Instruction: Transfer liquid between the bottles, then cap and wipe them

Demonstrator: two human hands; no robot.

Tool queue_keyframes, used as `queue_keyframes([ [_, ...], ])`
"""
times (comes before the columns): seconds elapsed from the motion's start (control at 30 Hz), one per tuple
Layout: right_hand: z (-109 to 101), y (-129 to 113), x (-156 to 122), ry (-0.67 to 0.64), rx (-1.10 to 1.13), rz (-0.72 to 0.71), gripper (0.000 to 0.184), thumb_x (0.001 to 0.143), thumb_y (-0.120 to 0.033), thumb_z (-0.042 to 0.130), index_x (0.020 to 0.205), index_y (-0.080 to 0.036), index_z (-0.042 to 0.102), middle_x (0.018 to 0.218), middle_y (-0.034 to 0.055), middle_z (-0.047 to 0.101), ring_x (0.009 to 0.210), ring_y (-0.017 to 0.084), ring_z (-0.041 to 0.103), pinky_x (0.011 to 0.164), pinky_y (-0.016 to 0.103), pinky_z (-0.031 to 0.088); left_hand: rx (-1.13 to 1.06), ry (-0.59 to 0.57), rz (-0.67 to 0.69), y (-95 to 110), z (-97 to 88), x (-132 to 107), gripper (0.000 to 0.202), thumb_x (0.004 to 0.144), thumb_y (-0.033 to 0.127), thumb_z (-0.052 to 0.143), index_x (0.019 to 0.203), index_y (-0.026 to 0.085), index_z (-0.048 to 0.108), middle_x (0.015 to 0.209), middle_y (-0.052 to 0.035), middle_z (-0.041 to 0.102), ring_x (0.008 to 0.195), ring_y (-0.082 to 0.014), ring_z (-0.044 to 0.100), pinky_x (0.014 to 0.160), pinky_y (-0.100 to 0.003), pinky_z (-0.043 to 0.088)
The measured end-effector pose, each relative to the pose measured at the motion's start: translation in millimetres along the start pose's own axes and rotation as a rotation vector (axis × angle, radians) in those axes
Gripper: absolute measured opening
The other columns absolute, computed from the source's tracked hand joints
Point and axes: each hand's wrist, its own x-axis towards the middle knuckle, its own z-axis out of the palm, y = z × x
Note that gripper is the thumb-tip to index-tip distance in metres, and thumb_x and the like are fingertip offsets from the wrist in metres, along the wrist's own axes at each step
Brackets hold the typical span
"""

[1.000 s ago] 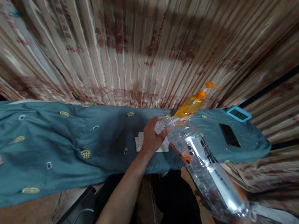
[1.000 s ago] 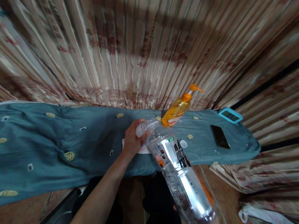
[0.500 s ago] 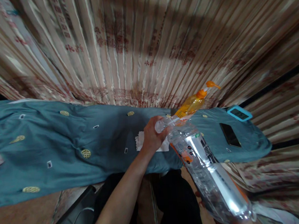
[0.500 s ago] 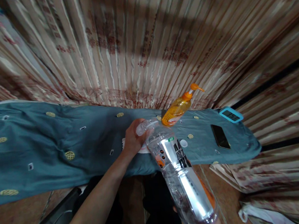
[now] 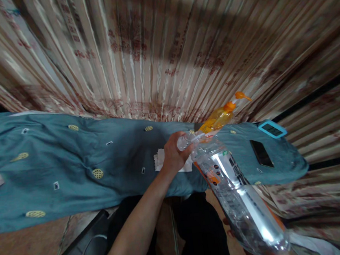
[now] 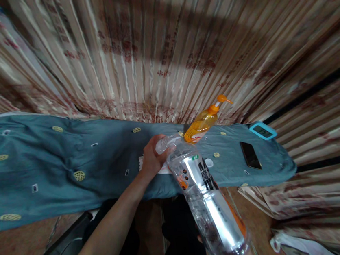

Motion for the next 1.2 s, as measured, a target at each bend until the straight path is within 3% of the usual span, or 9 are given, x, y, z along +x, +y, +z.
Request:
queue_keyframes([
  [0.17,1.9,-0.3,-1.4,-0.060,-0.033,0.047,0.070,0.063,-0.059,0.076,0.117,-0.016,0.063,0.083,0.0173,0.065,0.064,0.035,0.063,0.048,0.047,0.054,0.009,0.004,0.019,-1.7,1.6,0.0,0.034,0.075,0.035,0.073,0.101,0.017,0.060,0.102,-0.0097,0.070,0.094,-0.0251,0.067,0.085,-0.040,0.054],
  [0.27,23.8,14.3,-27.0,0.046,0.011,-0.220,0.087,0.056,-0.064,0.079,0.127,-0.017,0.058,0.088,0.0164,0.065,0.064,0.034,0.063,0.051,0.045,0.055,0.005,0.013,0.026,-1.9,2.1,0.2,0.035,0.075,0.035,0.074,0.101,0.017,0.060,0.102,-0.0096,0.070,0.095,-0.0249,0.066,0.087,-0.040,0.053],
  [0.4,41.9,23.1,-45.5,0.058,0.022,-0.257,0.090,0.058,-0.066,0.077,0.132,-0.021,0.053,0.095,0.0142,0.065,0.069,0.034,0.065,0.057,0.048,0.056,0.021,0.014,0.037,-2.4,1.8,0.9,0.034,0.075,0.034,0.074,0.101,0.016,0.061,0.101,-0.0095,0.069,0.095,-0.0244,0.066,0.087,-0.039,0.053],
  [0.6,11.2,0.6,-8.9,0.148,-0.018,-0.025,0.075,0.074,-0.059,0.067,0.130,-0.011,0.052,0.075,0.0157,0.063,0.057,0.033,0.062,0.043,0.041,0.051,0.038,0.020,0.064,-4.4,1.3,1.2,0.034,0.076,0.035,0.073,0.101,0.016,0.060,0.101,-0.0099,0.069,0.094,-0.0239,0.066,0.086,-0.039,0.053],
  [0.7,-3.0,-1.2,1.5,0.058,-0.041,0.042,0.079,0.072,-0.059,0.070,0.132,-0.013,0.051,0.073,0.0138,0.063,0.058,0.033,0.062,0.047,0.043,0.053,0.062,0.025,0.072,-4.7,1.0,1.1,0.036,0.076,0.037,0.073,0.102,0.016,0.060,0.102,-0.0095,0.069,0.094,-0.0234,0.066,0.086,-0.039,0.053],
  [0.8,4.2,9.7,-9.1,-0.025,-0.085,-0.023,0.086,0.065,-0.061,0.075,0.133,-0.015,0.050,0.076,0.0134,0.064,0.063,0.034,0.064,0.049,0.041,0.054,0.058,0.030,0.095,-4.5,1.2,1.4,0.038,0.076,0.042,0.072,0.101,0.015,0.060,0.099,-0.0097,0.069,0.092,-0.0235,0.066,0.084,-0.038,0.053],
  [0.97,28.1,23.6,-34.2,0.041,-0.042,-0.332,0.105,0.058,-0.066,0.076,0.143,-0.019,0.036,0.109,0.0175,0.062,0.080,0.036,0.065,0.054,0.044,0.057,0.054,0.042,0.121,-4.8,2.0,1.9,0.042,0.077,0.048,0.069,0.101,0.015,0.060,0.097,-0.0098,0.069,0.091,-0.0235,0.066,0.082,-0.038,0.054],
  [1.13,14.1,5.0,-17.0,-0.053,-0.099,-0.098,0.091,0.065,-0.065,0.072,0.137,-0.017,0.045,0.089,0.0157,0.065,0.064,0.034,0.064,0.046,0.043,0.054,0.071,0.041,0.157,-5.4,2.0,2.0,0.039,0.079,0.045,0.068,0.101,0.014,0.061,0.097,-0.0099,0.069,0.090,-0.0223,0.067,0.081,-0.035,0.054],
  [1.2,8.7,1.2,-11.5,-0.055,-0.120,-0.097,0.083,0.069,-0.063,0.071,0.134,-0.017,0.048,0.086,0.0147,0.065,0.065,0.033,0.064,0.046,0.041,0.054,0.077,0.049,0.163,-6.0,2.1,2.2,0.038,0.079,0.044,0.069,0.101,0.014,0.061,0.096,-0.0093,0.069,0.089,-0.0219,0.067,0.080,-0.035,0.054],
])
